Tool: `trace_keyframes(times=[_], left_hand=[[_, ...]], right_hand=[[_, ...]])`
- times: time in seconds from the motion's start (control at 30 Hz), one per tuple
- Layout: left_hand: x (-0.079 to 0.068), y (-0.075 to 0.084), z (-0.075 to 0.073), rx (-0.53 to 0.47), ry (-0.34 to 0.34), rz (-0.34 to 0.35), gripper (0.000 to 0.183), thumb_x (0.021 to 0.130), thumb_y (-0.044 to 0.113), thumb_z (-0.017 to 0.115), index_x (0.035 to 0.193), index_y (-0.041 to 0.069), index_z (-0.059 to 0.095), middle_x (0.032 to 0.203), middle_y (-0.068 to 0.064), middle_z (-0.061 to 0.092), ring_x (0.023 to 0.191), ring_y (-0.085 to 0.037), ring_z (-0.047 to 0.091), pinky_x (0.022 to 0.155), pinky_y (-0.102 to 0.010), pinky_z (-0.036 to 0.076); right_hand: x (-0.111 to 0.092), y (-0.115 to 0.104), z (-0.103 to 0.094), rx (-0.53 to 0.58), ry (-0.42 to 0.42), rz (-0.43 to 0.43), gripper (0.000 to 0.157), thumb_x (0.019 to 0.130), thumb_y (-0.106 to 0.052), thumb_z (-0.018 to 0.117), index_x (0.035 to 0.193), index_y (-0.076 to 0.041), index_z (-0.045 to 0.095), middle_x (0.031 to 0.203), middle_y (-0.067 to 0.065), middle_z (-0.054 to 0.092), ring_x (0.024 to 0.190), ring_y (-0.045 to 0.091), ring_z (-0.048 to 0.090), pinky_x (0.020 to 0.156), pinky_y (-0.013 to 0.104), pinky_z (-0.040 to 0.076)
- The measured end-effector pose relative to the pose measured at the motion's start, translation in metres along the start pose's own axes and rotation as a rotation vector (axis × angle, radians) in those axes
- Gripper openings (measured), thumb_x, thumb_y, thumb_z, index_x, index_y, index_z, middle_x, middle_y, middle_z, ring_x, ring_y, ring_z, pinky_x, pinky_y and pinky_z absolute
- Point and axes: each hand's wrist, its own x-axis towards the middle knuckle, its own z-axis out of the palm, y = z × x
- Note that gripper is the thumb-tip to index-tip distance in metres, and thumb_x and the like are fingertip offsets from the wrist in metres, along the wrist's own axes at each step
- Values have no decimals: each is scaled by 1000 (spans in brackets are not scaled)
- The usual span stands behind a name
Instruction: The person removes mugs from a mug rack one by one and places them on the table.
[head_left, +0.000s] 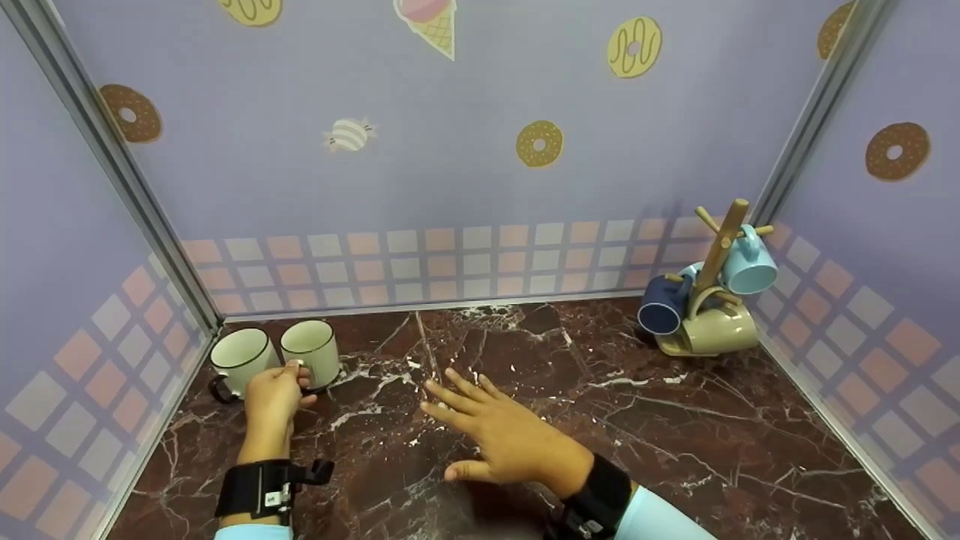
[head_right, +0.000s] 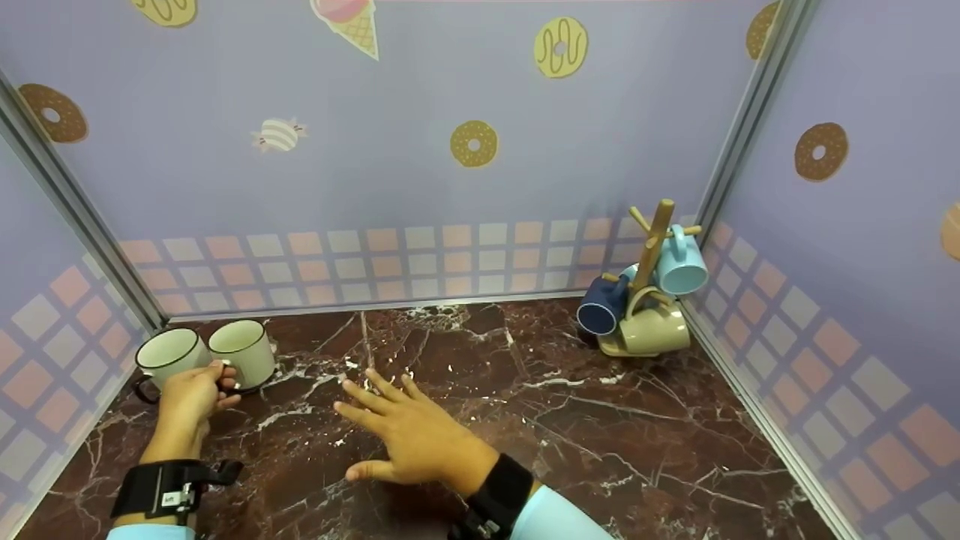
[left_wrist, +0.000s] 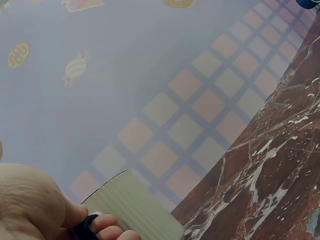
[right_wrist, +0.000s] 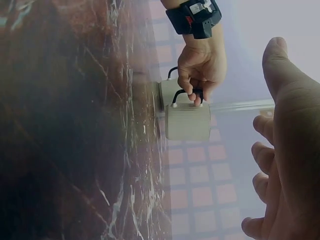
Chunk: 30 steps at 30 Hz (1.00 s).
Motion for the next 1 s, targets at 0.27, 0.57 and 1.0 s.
trace_keyframes(times=[0.27, 0.57, 1.0], left_hand=[[5, -8, -3, -41, 1, -39, 44, 121, 15, 48, 129, -24, 67, 90, -9, 70, 81, -12, 68, 62, -23, 67], [3, -8, -16, 313, 19, 41, 45, 119, 24, 52, 127, -14, 74, 113, -29, 78, 61, -13, 70, 55, -25, 62], [2, -9, -16, 617, 145, 243, 45, 110, 28, 68, 71, 7, 76, 77, -16, 76, 85, -46, 72, 72, -59, 54]], right_hand=[[0, -2, 4, -34, -59, 12, 99, 107, -73, 59, 183, -37, 8, 193, -4, 4, 180, 35, 7, 139, 73, 22], [4, -5, 4, -6, -76, 25, 97, 106, -74, 59, 182, -36, 11, 192, -9, 4, 180, 33, 10, 138, 74, 25], [0, -5, -2, 39, -80, 50, 97, 107, -73, 60, 183, -32, 16, 191, -12, 4, 180, 29, 5, 139, 73, 21]])
